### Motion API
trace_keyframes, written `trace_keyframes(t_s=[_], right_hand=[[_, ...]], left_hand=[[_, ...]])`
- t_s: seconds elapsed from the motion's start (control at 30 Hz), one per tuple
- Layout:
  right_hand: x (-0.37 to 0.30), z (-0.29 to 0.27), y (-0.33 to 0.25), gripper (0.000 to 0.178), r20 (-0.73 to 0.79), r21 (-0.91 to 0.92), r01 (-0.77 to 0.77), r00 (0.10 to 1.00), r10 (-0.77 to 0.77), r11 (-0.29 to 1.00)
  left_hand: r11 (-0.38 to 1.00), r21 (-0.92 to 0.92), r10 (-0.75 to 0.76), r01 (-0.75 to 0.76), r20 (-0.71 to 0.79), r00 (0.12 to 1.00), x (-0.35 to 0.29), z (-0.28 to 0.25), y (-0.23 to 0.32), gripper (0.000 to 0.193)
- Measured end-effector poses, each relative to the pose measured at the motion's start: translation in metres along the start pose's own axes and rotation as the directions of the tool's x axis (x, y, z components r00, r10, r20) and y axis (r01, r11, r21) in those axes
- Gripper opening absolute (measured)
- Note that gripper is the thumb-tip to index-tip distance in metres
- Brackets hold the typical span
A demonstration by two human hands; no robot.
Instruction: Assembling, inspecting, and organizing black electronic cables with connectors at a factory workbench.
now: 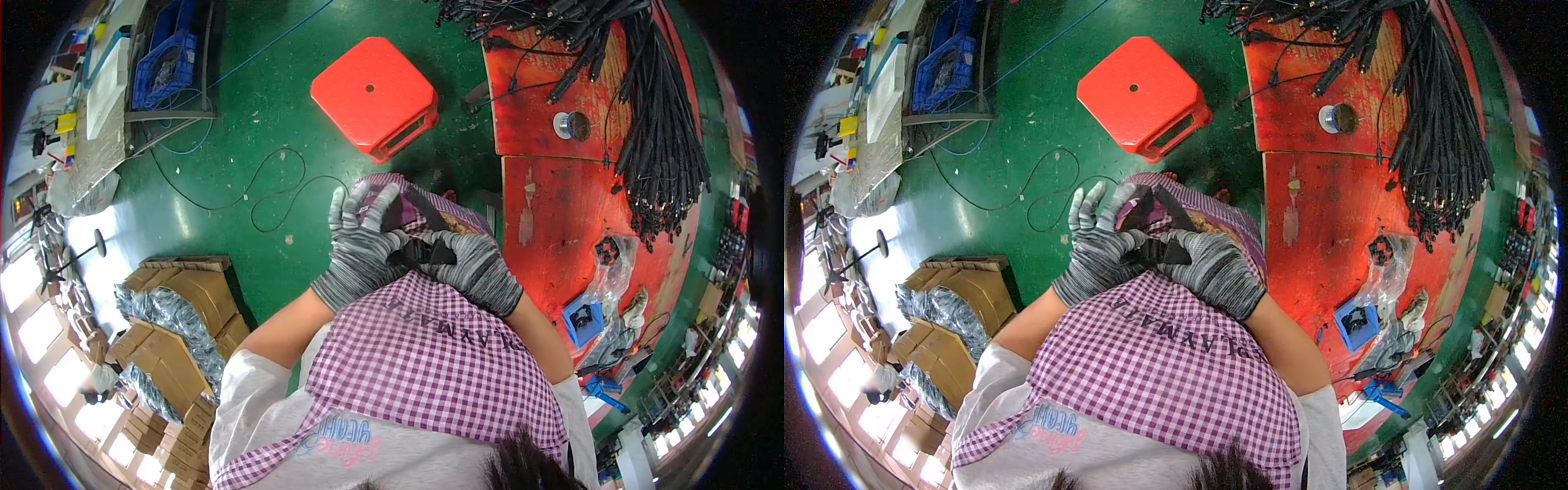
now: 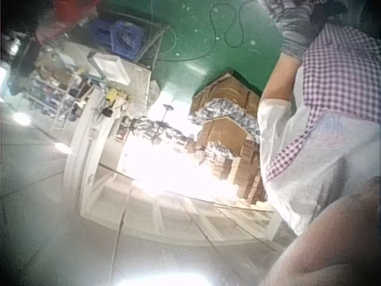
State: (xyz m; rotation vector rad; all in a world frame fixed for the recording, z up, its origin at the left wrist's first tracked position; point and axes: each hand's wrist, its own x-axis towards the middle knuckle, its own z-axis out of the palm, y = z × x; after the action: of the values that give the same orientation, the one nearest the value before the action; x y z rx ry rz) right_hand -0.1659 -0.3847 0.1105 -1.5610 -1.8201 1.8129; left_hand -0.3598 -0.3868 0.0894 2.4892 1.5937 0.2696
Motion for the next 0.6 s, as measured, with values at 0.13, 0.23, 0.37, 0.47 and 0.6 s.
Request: trace_keyframes(t_s=[0.13, 0.23, 0.37, 0.47, 0.6], right_hand=[[-0.004, -0.007, -0.009, 0.034, 0.002, -0.178, 0.065, 0.998, -0.066, 0.982], [-0.005, -0.005, -0.012, 0.034, -0.045, -0.156, 0.091, 0.994, -0.099, 0.984], [-0.006, -0.002, -0.009, 0.036, -0.038, -0.233, 0.060, 0.997, -0.071, 0.971], [-0.008, -0.002, -0.006, 0.036, -0.053, -0.192, 0.049, 0.997, -0.060, 0.980], [-0.009, -0.006, 0.005, 0.038, -0.057, 0.090, 0.013, 0.998, -0.008, 0.996]], left_hand=[[0.661, -0.745, 0.433, 0.085, 0.472, 0.768, 0.027, -0.019, -0.025, 0.036], [0.356, -0.695, 0.521, 0.625, 0.703, 0.485, 0.034, -0.019, -0.031, 0.031], [0.250, -0.624, 0.532, 0.741, 0.728, 0.433, 0.032, -0.003, -0.031, 0.026], [0.162, -0.595, 0.540, 0.787, 0.721, 0.433, 0.028, 0.000, -0.027, 0.026], [-0.040, -0.581, 0.549, 0.813, 0.667, 0.504, 0.020, -0.006, -0.026, 0.027]])
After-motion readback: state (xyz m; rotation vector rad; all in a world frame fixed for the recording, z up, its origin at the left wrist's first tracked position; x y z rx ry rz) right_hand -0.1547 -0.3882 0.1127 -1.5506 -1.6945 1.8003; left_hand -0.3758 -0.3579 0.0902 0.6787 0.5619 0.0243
